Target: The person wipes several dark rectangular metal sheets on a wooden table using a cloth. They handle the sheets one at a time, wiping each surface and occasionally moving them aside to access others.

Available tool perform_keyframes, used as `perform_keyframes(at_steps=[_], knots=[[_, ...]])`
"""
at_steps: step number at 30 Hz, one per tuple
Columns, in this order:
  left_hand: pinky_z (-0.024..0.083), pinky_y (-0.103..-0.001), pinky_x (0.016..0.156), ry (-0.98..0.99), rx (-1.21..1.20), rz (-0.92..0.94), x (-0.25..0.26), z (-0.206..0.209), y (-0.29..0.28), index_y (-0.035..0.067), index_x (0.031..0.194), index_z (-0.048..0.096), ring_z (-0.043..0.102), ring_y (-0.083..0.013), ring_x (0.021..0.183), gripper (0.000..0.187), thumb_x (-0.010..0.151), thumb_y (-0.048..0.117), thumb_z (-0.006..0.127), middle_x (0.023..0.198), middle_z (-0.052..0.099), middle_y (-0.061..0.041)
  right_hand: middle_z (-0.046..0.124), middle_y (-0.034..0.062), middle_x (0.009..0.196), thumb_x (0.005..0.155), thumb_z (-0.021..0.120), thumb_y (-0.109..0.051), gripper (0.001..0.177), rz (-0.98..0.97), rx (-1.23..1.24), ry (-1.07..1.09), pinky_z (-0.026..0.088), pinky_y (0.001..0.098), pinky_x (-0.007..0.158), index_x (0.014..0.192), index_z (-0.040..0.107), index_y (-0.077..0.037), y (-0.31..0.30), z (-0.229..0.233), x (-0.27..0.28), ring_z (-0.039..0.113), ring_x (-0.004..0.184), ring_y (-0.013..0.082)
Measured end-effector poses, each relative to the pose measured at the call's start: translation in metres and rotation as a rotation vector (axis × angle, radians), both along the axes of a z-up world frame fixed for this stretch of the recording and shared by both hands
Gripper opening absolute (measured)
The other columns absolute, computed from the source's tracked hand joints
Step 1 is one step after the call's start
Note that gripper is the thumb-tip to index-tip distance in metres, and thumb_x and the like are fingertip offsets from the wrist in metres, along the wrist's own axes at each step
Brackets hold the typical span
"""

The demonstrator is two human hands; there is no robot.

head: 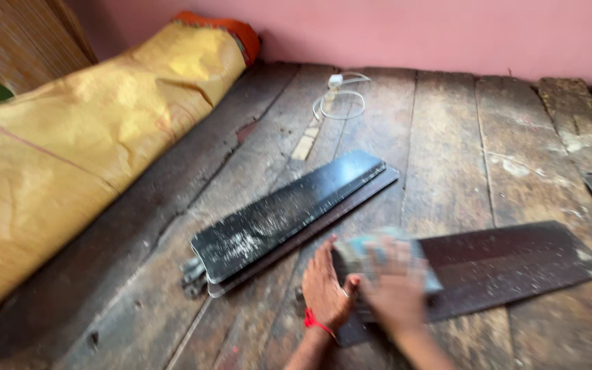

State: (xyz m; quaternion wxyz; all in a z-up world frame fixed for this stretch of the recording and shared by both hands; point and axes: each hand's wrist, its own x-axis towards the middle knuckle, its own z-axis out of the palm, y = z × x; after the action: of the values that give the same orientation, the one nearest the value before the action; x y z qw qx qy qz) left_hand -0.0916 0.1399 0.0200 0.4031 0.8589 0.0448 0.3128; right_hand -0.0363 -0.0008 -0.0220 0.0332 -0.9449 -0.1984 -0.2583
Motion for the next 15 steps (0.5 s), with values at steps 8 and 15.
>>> perform_keyframes(at_steps=[8, 15], knots=[[0.040, -0.048, 0.100, -0.015, 0.006, -0.013, -0.001, 0.001, 0.001, 0.008, 0.152, 0.038, 0.056, -0.0309, 0.113, 0.116, 0.077, 0.096, 0.028, 0.130, 0.059, -0.010, 0.000, 0.0085, 0.166, 0.092, 0.034, -0.060, 0.078, 0.352, 0.016, -0.031, 0.008, 0.0589, 0.114, 0.154, 0.009, -0.021, -0.051, 0.007, -0.019, 0.003, 0.149, 0.0313], [0.041, -0.048, 0.096, 0.073, 0.117, 0.044, 0.003, -0.002, -0.002, 0.008, 0.150, 0.040, 0.054, -0.0329, 0.113, 0.113, 0.076, 0.093, 0.030, 0.132, 0.057, -0.013, 0.002, 0.0107, 0.167, 0.092, 0.032, -0.063, 0.080, -0.016, 0.016, -0.011, 0.008, 0.0618, 0.111, 0.160, 0.013, -0.026, -0.056, 0.018, 0.024, 0.004, 0.151, 0.0328]])
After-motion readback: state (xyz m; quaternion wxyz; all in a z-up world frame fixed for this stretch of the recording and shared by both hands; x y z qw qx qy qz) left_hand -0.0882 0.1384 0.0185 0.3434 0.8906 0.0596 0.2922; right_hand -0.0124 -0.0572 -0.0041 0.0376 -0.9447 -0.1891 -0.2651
